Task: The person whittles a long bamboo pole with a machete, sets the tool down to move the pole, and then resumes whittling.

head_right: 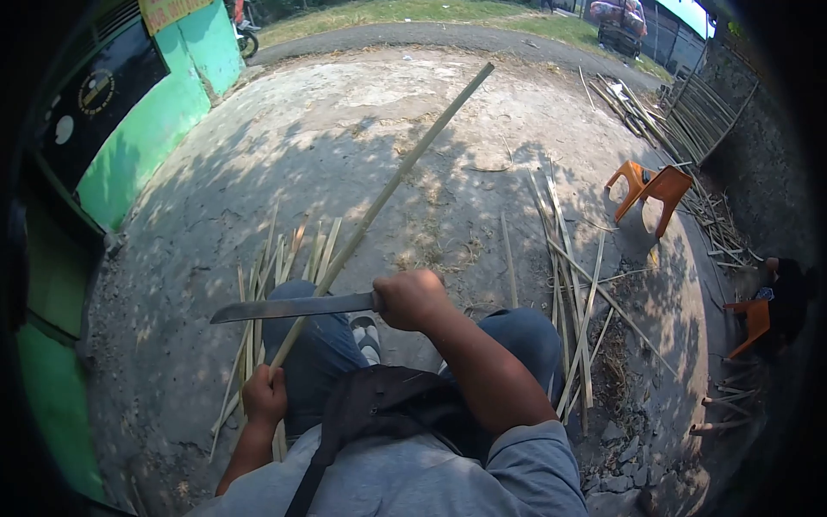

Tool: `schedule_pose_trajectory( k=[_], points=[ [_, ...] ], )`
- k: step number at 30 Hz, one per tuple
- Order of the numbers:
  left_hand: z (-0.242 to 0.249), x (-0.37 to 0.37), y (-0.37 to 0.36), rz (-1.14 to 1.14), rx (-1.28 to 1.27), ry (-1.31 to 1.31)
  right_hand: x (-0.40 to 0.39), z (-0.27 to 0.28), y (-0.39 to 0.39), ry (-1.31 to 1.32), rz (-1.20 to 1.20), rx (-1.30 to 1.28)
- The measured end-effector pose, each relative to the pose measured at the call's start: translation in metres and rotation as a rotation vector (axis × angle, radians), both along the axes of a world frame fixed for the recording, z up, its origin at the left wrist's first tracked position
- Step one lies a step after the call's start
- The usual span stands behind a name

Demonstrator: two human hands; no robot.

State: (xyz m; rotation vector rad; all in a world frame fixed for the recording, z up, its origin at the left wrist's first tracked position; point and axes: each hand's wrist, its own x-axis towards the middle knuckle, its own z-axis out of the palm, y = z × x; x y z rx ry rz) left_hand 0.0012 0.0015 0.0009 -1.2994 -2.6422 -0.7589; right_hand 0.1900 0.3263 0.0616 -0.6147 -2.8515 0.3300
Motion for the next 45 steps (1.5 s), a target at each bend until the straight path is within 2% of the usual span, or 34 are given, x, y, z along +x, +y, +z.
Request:
schedule_pose_trajectory(
  k=[4, 7, 8, 13, 14, 16, 19, 22, 25, 28, 37, 40, 45],
  points=[
    [0.002, 0.002, -0.001, 0.031, -0.008, -0.028, 0.000, -0.014, 0.028, 0.145, -0.123, -0.017],
    [0.005, 0.002, -0.001, 0.032, 0.023, 0.003, 0.002, -0.011, 0.043, 0.228, -0.280, -0.163],
    [0.007, 0.002, -0.002, 0.043, 0.008, -0.002, 0.003, -0.006, 0.043, 0.152, -0.334, -0.268],
    [0.003, 0.001, -0.001, 0.020, 0.010, -0.027, 0.004, -0.003, 0.017, 0.034, -0.166, -0.245],
    [0.000, 0.000, -0.001, 0.010, 0.020, -0.018, 0.000, -0.006, 0.012, -0.054, -0.084, -0.176],
    [-0.004, -0.002, -0.001, -0.013, 0.032, 0.003, -0.005, -0.002, -0.002, -0.068, -0.022, -0.116],
    [-0.001, -0.002, 0.000, 0.001, 0.004, -0.034, -0.006, 0.006, 0.000, -0.074, -0.066, -0.109],
    [0.000, -0.001, 0.001, 0.008, 0.002, -0.014, -0.009, -0.016, 0.024, 0.014, -0.158, -0.098],
    [0.003, 0.002, 0.001, 0.028, -0.024, -0.010, -0.004, -0.009, 0.048, 0.109, -0.354, -0.156],
    [0.005, 0.000, 0.001, 0.038, -0.046, -0.002, 0.001, -0.008, 0.048, 0.087, -0.379, -0.228],
    [0.002, 0.000, 0.003, 0.007, -0.010, 0.013, -0.007, 0.003, 0.000, -0.138, -0.136, -0.117],
    [0.002, 0.001, 0.003, 0.021, 0.002, -0.011, -0.006, -0.009, 0.024, -0.015, -0.147, -0.055],
    [0.005, 0.001, 0.002, 0.026, -0.026, 0.021, 0.004, -0.010, 0.061, 0.170, -0.443, -0.335]
  ],
)
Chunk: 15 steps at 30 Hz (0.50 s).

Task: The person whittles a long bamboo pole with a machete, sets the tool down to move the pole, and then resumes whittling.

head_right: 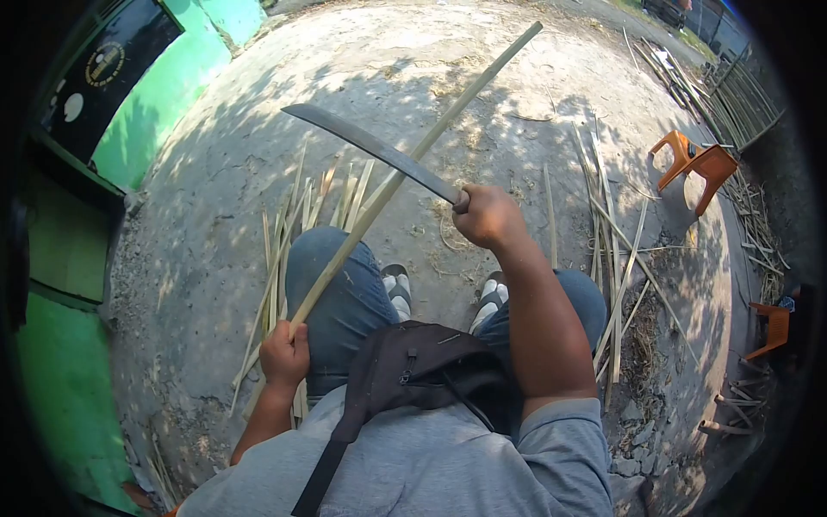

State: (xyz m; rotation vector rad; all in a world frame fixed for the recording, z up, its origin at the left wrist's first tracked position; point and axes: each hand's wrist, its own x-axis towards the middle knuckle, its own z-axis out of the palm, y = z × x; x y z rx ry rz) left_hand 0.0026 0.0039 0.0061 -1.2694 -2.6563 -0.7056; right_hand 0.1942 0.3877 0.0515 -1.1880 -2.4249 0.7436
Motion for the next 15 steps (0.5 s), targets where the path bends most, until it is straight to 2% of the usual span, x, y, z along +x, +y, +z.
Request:
schedule_pose_trajectory(
  k=[3, 4, 10, 15],
  points=[
    [-0.002, -0.002, 0.000, -0.009, 0.011, 0.014, 0.004, -0.007, -0.007, 0.020, 0.057, -0.037],
    [-0.005, -0.003, -0.001, -0.015, 0.022, 0.012, 0.005, 0.007, -0.020, -0.004, 0.083, -0.026],
    [-0.004, -0.001, 0.001, -0.022, 0.021, -0.017, -0.011, 0.010, -0.071, -0.285, 0.385, 0.168],
    [0.000, 0.000, -0.001, 0.026, 0.016, -0.010, -0.017, -0.003, -0.034, -0.191, 0.248, 0.195]
  ],
)
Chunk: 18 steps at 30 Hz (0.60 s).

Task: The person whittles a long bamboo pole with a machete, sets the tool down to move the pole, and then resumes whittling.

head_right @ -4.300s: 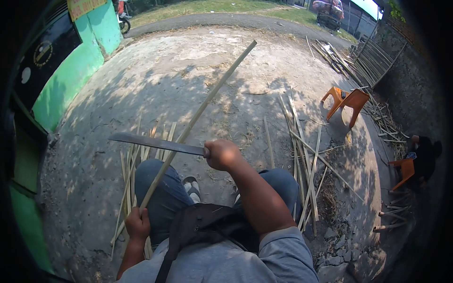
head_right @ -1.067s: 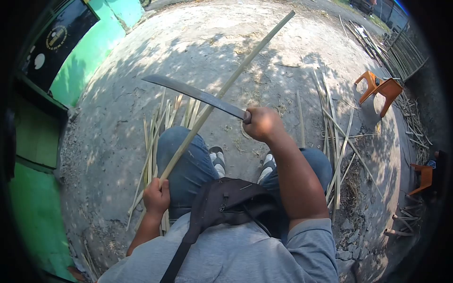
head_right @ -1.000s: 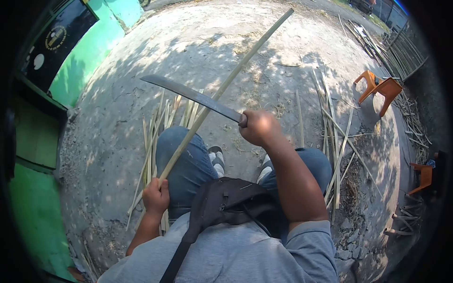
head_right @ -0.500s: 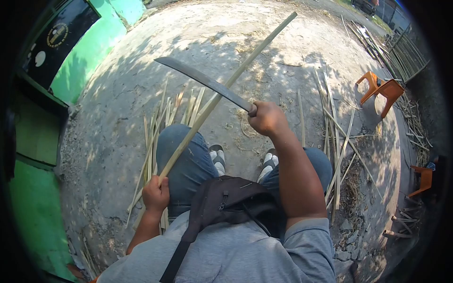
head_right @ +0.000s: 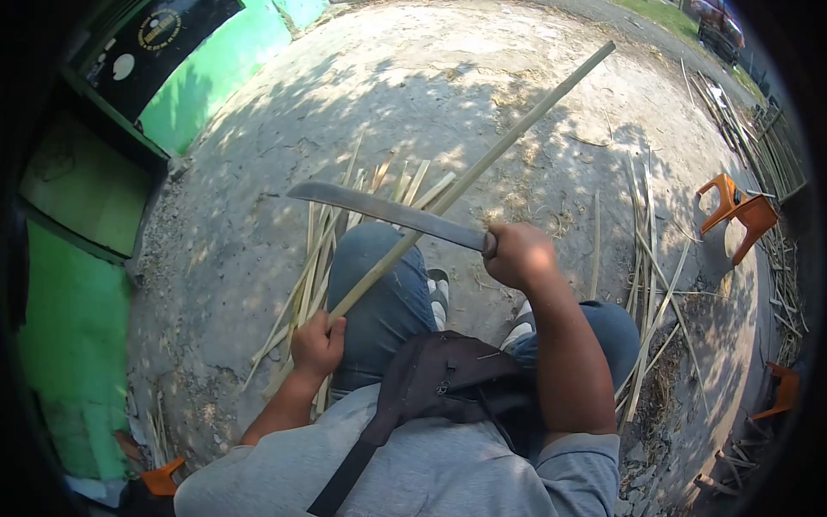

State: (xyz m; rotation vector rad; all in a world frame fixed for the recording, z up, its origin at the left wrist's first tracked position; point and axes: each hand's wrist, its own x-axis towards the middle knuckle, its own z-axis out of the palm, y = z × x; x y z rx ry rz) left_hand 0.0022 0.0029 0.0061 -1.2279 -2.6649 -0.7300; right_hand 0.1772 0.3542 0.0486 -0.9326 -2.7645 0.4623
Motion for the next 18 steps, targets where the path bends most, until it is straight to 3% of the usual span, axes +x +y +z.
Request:
schedule_pose_trajectory(
  k=[2, 5, 10, 14, 18],
  points=[
    [0.006, 0.000, 0.001, -0.008, 0.012, 0.023, 0.002, -0.003, 0.020, 0.089, -0.176, -0.183],
    [0.004, -0.001, -0.001, -0.022, 0.015, 0.028, 0.011, -0.017, 0.041, 0.157, -0.221, -0.219],
    [-0.002, 0.000, -0.001, -0.017, 0.014, -0.021, 0.015, 0.005, -0.002, 0.184, -0.069, -0.373],
    [-0.005, -0.002, 0.000, -0.039, 0.016, -0.005, 0.006, -0.001, -0.029, -0.037, 0.170, -0.054],
    [-0.007, -0.003, 0.001, -0.049, 0.013, -0.009, 0.005, 0.004, -0.018, -0.017, 0.152, -0.007]
  ],
)
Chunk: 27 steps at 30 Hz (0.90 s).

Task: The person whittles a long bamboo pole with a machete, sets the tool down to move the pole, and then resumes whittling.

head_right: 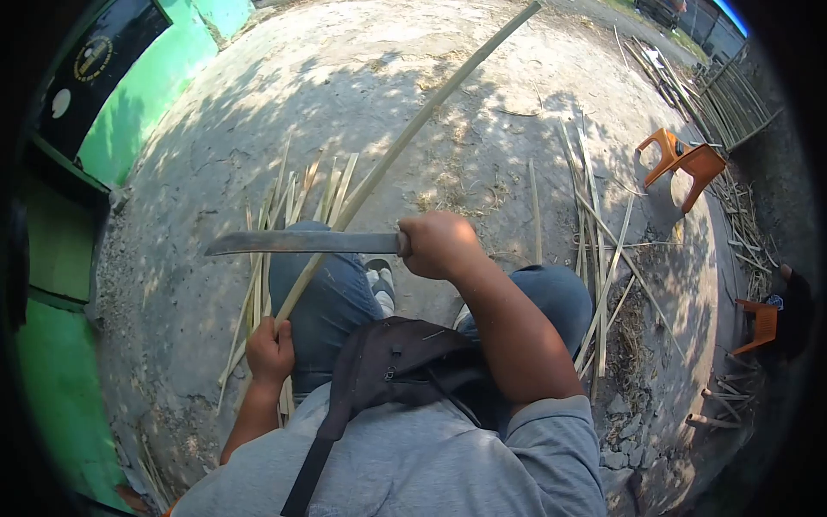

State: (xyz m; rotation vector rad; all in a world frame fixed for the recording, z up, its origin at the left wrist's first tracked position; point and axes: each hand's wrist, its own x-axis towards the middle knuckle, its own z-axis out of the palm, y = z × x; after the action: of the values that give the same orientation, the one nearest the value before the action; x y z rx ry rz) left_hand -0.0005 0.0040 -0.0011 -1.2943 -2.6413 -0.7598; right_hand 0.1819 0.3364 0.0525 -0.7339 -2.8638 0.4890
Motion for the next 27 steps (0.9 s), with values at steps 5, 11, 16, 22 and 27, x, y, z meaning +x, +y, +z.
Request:
schedule_pose_trajectory(
  k=[5, 11, 16, 22, 27],
  points=[
    [0.001, 0.002, 0.002, 0.005, 0.028, 0.010, 0.007, -0.005, 0.036, 0.099, -0.232, -0.140],
    [0.001, 0.001, 0.000, 0.013, -0.005, 0.008, 0.012, -0.008, 0.031, 0.184, -0.283, -0.298],
    [-0.002, 0.000, 0.000, 0.001, -0.005, -0.014, 0.004, 0.003, 0.002, -0.010, -0.025, -0.170],
    [-0.006, 0.000, 0.001, -0.016, 0.067, -0.021, -0.001, 0.009, -0.007, -0.068, 0.022, 0.024],
    [-0.001, 0.002, 0.002, 0.009, 0.025, -0.024, 0.005, -0.008, 0.030, 0.091, -0.227, -0.045]
  ],
)
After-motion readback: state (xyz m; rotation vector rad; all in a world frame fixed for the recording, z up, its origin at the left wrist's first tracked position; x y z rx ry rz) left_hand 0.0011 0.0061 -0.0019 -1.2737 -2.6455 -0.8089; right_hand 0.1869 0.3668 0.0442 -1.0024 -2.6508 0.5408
